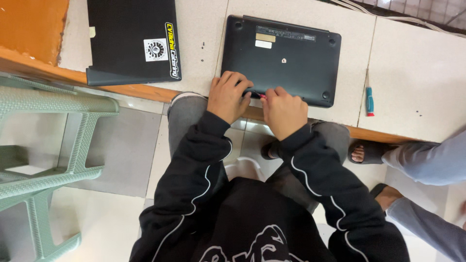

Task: The person uses a screwdriver to remove screws from the bottom panel of a laptop. They place the removed screws on the table and continue unscrewing until the panel is loose.

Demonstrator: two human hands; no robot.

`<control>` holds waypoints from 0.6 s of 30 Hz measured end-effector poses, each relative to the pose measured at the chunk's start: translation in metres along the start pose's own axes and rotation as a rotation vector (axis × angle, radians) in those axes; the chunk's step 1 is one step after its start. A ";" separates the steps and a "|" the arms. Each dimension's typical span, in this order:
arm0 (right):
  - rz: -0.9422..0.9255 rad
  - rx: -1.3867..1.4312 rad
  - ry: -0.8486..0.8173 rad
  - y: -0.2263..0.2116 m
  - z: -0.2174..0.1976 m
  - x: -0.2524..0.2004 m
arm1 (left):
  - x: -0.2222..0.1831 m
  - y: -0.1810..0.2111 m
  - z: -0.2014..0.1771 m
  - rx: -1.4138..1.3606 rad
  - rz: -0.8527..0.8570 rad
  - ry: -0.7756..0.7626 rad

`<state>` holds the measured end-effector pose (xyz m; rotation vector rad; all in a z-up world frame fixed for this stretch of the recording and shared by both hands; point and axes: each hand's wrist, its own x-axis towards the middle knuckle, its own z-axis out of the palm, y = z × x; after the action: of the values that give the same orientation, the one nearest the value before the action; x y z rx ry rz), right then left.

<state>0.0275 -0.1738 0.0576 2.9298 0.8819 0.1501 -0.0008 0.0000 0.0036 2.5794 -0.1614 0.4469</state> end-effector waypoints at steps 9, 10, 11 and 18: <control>0.205 0.453 0.117 -0.021 0.046 -0.029 | 0.002 -0.004 0.004 0.025 0.020 0.021; 0.208 0.458 0.116 -0.022 0.043 -0.026 | 0.001 -0.004 0.001 0.027 0.021 0.017; 0.221 0.556 0.226 -0.022 0.039 -0.024 | 0.001 -0.002 -0.001 0.025 0.022 0.018; 0.277 0.738 0.443 0.007 0.014 -0.026 | 0.002 0.001 0.002 0.028 0.032 0.069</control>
<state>0.0115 -0.1951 0.0424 3.7984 0.6605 0.6370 0.0014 -0.0015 0.0034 2.5876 -0.1736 0.5531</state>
